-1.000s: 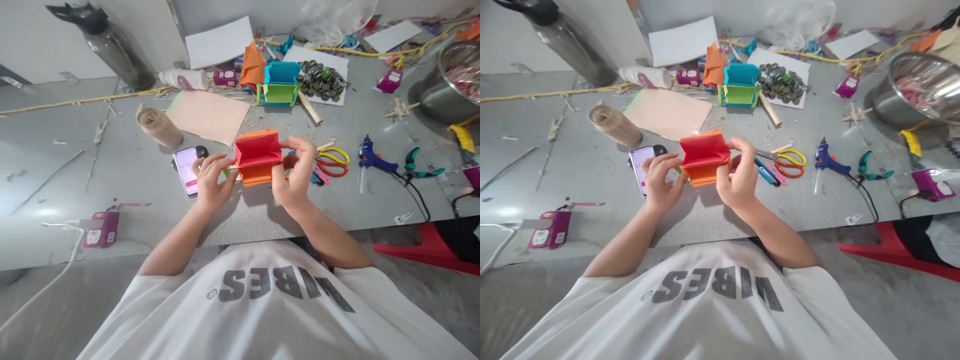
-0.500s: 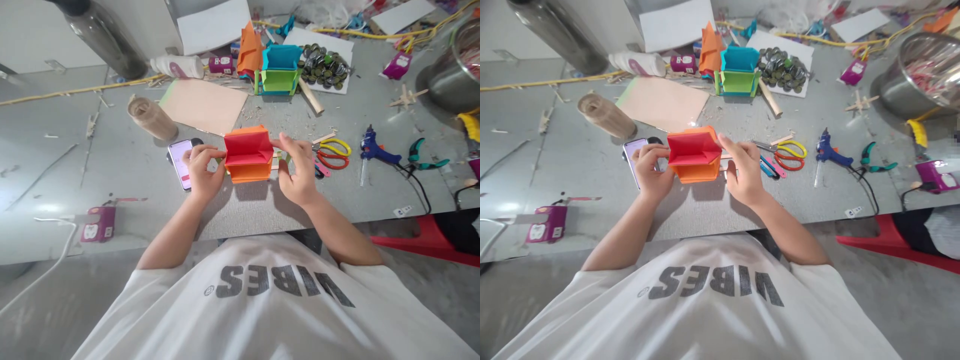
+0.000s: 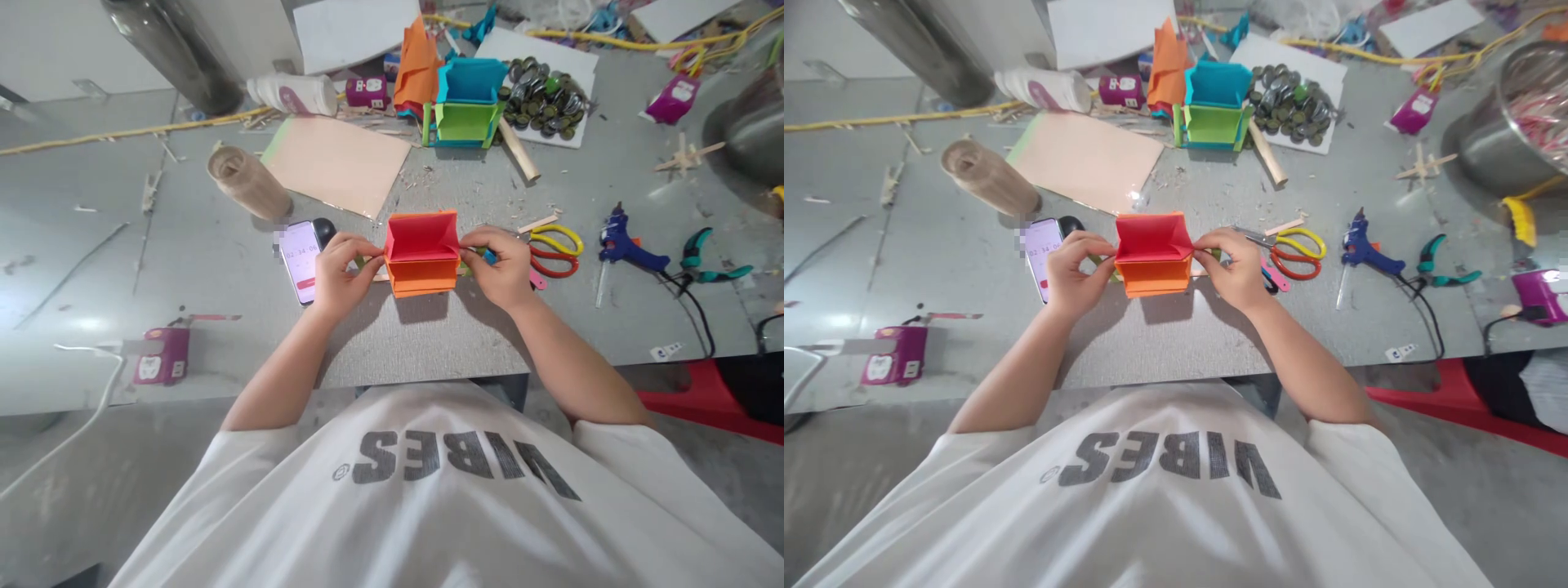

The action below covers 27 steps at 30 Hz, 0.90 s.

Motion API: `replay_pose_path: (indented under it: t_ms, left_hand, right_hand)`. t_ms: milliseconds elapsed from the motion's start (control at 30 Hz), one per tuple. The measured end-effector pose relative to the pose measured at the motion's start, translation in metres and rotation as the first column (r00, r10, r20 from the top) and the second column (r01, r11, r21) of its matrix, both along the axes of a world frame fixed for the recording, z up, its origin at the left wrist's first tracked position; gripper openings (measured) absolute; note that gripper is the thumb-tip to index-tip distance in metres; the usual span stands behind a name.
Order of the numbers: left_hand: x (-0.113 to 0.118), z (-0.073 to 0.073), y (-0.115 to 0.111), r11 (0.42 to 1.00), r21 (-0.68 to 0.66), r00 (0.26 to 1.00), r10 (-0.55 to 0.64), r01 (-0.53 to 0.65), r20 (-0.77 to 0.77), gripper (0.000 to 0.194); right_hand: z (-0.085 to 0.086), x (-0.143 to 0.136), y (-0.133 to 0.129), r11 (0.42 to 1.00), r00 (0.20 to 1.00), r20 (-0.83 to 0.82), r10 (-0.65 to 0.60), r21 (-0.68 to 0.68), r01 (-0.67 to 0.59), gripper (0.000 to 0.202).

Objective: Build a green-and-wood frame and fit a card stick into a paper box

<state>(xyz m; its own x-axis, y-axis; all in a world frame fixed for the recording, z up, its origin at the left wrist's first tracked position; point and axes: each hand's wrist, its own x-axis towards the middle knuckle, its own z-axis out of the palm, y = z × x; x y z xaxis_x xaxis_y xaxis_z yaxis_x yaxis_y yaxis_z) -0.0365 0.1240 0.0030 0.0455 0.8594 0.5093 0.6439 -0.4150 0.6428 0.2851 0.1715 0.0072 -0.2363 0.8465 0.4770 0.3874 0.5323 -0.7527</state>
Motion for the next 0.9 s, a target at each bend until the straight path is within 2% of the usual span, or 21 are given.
replay_pose_path:
  t_ms: [167, 333, 467, 667, 900]
  left_hand:
    - [-0.004, 0.003, 0.000, 0.995, -0.088, 0.999, -0.041, 0.043, 0.023, 0.010]
    - [-0.004, 0.002, 0.001, 0.987, -0.139, 0.995, -0.079, 0.086, 0.053, 0.011]
    - [-0.001, 0.001, 0.001, 0.990, -0.119, 0.997, -0.071, 0.075, 0.033, 0.012]
    - [0.007, 0.001, 0.000, 0.999, -0.026, 0.998, -0.033, 0.034, 0.050, 0.017]
    - [0.008, 0.000, -0.001, 0.998, 0.062, 0.999, 0.029, -0.027, -0.022, 0.014]
  right_hand:
    - [-0.004, 0.001, 0.000, 1.000, 1.000, 0.024, 0.001, 0.022, -0.002, 0.042]
    - [-0.004, 0.003, 0.000, 0.998, 0.999, 0.038, 0.012, 0.055, -0.014, 0.033]
    - [-0.004, 0.000, -0.001, 0.993, 0.998, -0.037, 0.049, 0.111, -0.044, 0.032]
    - [-0.007, -0.009, -0.005, 0.997, 0.991, -0.121, 0.064, 0.041, -0.060, 0.049]
    - [-0.006, -0.010, -0.004, 0.989, 0.991, -0.106, 0.085, 0.128, -0.071, 0.052]
